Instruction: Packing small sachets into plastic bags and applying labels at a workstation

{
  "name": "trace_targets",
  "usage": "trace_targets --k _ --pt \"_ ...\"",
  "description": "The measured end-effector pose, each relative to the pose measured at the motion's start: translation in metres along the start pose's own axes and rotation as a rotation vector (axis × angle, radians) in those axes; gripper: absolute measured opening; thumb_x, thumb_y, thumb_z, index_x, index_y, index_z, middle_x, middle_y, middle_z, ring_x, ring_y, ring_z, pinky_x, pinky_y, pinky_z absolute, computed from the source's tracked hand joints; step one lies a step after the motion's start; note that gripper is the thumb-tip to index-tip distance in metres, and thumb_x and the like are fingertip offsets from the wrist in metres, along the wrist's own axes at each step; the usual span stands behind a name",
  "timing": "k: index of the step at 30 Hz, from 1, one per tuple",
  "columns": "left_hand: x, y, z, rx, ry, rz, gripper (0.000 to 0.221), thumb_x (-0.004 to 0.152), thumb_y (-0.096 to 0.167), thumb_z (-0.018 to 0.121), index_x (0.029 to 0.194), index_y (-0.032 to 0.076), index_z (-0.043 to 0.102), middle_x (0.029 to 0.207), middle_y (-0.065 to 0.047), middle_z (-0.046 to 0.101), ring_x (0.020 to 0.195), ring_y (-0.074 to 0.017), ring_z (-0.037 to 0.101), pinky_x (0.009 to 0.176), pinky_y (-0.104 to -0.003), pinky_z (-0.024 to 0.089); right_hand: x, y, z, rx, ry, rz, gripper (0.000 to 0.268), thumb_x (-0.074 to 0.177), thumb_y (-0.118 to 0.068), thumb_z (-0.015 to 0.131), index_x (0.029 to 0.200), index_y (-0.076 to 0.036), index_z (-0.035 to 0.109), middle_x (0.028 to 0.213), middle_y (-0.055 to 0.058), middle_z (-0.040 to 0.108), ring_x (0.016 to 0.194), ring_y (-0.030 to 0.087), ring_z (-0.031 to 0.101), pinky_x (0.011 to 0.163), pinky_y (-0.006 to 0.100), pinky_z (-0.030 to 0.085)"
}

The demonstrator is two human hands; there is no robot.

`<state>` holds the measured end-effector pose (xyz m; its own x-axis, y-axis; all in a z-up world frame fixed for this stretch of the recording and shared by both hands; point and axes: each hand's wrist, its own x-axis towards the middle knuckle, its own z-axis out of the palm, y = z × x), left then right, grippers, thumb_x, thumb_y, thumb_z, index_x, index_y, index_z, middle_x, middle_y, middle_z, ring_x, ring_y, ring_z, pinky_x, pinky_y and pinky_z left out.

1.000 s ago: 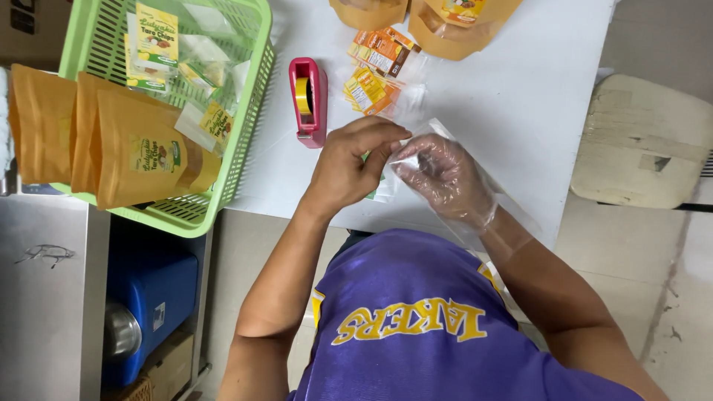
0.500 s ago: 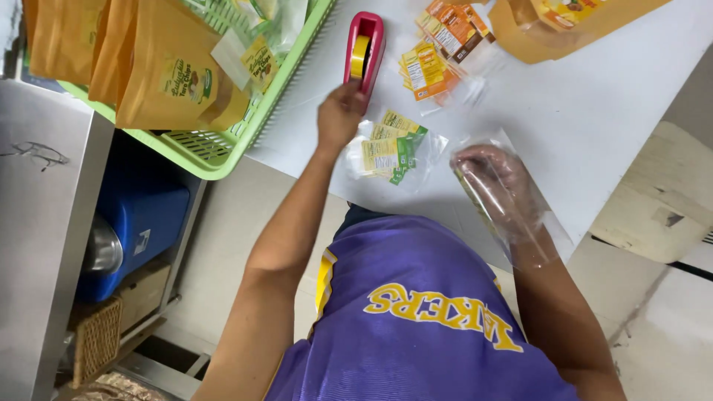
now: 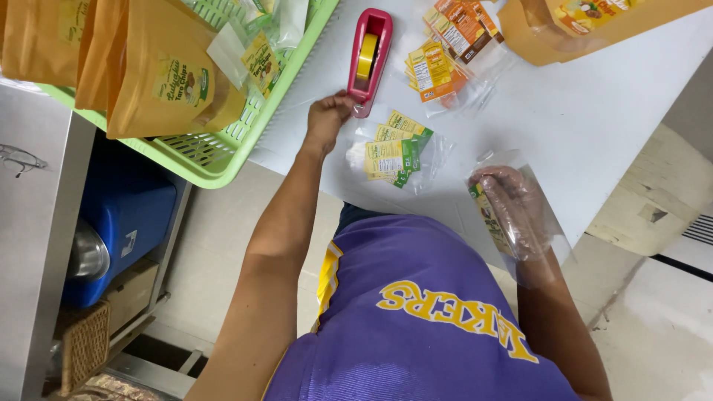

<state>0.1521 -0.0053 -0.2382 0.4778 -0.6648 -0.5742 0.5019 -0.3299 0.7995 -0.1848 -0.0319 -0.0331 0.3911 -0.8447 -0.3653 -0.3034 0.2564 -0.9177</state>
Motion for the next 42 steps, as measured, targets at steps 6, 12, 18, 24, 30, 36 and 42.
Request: trace_targets --k 6,12,18,24,30,36,42 --pt "-0.003 -0.028 -0.008 0.049 0.063 -0.001 0.018 0.086 0.004 0.074 0.103 -0.003 0.078 0.144 -0.029 0.053 0.13 -0.0396 0.056 0.104 -0.043 0.054 0.003 -0.01 0.009 0.029 -0.044 -0.024 0.013 0.105 -0.008 0.062 0.113 -0.005 0.071 0.106 0.018 0.073 0.106 0.031 0.071 0.103 0.045 0.054" --pt "-0.01 -0.031 0.011 -0.158 0.141 -0.051 0.027 0.086 0.007 0.081 0.109 -0.005 0.076 0.151 -0.03 0.045 0.135 -0.0417 0.05 0.108 -0.044 0.05 0.007 -0.018 0.013 -0.034 -0.052 -0.099 0.012 0.102 -0.002 0.064 0.112 -0.003 0.071 0.103 0.019 0.073 0.105 0.032 0.072 0.1 0.046 0.055" --pt "-0.003 -0.063 -0.001 -0.086 0.196 -0.001 0.034 0.074 0.011 0.094 0.099 0.0 0.073 0.098 -0.01 0.07 0.092 -0.0167 0.068 0.084 -0.027 0.058 0.005 -0.031 0.016 0.033 -0.1 -0.118 0.014 0.102 0.0 0.06 0.111 -0.001 0.07 0.102 0.02 0.073 0.104 0.031 0.071 0.102 0.047 0.054" --pt "-0.012 -0.069 0.009 -0.041 0.184 0.071 0.013 0.093 0.007 0.074 0.1 -0.003 0.076 0.156 -0.03 0.04 0.143 -0.046 0.042 0.12 -0.047 0.037 0.009 -0.026 0.016 0.06 -0.117 -0.145 0.013 0.101 -0.002 0.061 0.111 -0.001 0.07 0.102 0.02 0.073 0.106 0.028 0.071 0.101 0.047 0.054" --pt "-0.017 -0.077 0.014 -0.05 0.2 0.15 0.009 0.097 0.004 0.07 0.097 -0.004 0.074 0.151 -0.029 0.046 0.14 -0.0425 0.046 0.118 -0.047 0.039 0.006 -0.035 0.01 -0.029 -0.15 -0.147 0.012 0.103 -0.009 0.062 0.11 -0.007 0.072 0.106 0.016 0.075 0.105 0.031 0.073 0.103 0.047 0.054" --pt "-0.006 -0.092 -0.001 0.098 0.319 0.051 0.01 0.084 0.008 0.078 0.076 0.008 0.072 0.069 -0.006 0.068 0.061 -0.0124 0.062 0.058 -0.027 0.054 -0.003 -0.044 0.002 -0.267 -0.132 -0.297 0.012 0.102 -0.008 0.064 0.105 -0.003 0.075 0.106 0.021 0.075 0.107 0.036 0.072 0.095 0.051 0.054" --pt "-0.075 0.044 0.025 0.191 -0.32 0.125 0.007 0.096 0.015 0.075 0.101 0.011 0.076 0.081 -0.003 0.067 0.077 -0.011 0.066 0.08 -0.03 0.064 -0.013 -0.023 -0.013 -0.235 -0.227 -0.63 0.015 0.096 0.0 0.068 0.111 0.002 0.071 0.1 0.019 0.068 0.099 0.038 0.064 0.088 0.048 0.054"
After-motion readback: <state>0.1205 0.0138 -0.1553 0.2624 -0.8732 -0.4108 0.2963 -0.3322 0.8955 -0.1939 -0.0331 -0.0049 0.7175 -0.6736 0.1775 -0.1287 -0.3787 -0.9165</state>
